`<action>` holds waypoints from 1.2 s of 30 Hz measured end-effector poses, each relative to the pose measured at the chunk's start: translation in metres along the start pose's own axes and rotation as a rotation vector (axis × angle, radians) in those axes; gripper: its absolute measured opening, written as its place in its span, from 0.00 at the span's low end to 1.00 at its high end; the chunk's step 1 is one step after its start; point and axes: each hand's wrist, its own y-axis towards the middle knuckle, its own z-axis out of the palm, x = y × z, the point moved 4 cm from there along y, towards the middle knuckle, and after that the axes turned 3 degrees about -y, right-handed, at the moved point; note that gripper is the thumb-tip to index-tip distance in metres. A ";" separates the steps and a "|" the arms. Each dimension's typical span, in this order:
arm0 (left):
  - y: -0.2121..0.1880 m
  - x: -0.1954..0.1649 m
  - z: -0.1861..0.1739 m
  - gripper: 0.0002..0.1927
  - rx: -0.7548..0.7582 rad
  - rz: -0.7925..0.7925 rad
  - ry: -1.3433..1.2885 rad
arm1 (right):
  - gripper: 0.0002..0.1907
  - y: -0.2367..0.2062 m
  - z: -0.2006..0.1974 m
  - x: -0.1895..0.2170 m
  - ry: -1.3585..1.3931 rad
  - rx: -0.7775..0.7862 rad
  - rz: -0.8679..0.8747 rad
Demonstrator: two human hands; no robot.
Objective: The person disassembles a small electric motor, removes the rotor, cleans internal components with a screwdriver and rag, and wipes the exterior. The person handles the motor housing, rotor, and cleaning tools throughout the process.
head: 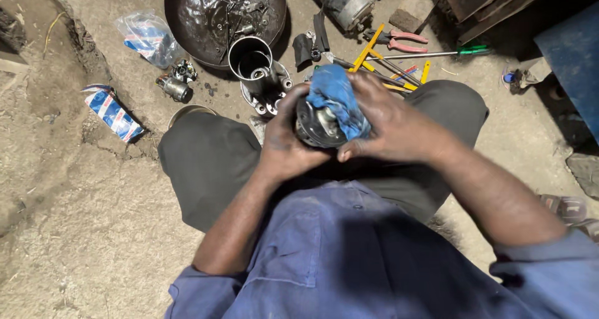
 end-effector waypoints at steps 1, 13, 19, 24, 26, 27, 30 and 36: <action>-0.002 -0.004 0.001 0.55 -0.003 -0.035 -0.016 | 0.52 0.006 0.003 0.000 -0.136 0.017 -0.100; 0.003 -0.025 -0.004 0.50 -0.210 -0.027 0.465 | 0.17 -0.025 0.022 0.039 -0.236 -0.333 -0.092; -0.005 -0.006 -0.004 0.46 -0.149 0.027 0.652 | 0.28 -0.016 0.013 0.030 -0.026 -0.128 -0.044; -0.013 0.010 -0.002 0.25 -0.171 -0.126 0.590 | 0.33 0.000 0.040 0.025 -0.387 -0.175 0.060; -0.016 0.005 0.001 0.26 -0.151 -0.090 0.606 | 0.28 -0.004 0.046 0.026 -0.378 -0.254 -0.012; -0.016 0.004 0.002 0.28 -0.180 -0.117 0.357 | 0.25 -0.008 0.046 0.023 -0.363 -0.270 -0.059; -0.010 -0.001 -0.002 0.36 -0.246 -0.224 -0.084 | 0.22 -0.029 0.036 0.013 -0.094 -0.268 -0.216; 0.013 -0.015 -0.021 0.50 -0.183 -0.215 -0.113 | 0.19 -0.081 0.006 -0.038 0.190 -0.205 0.504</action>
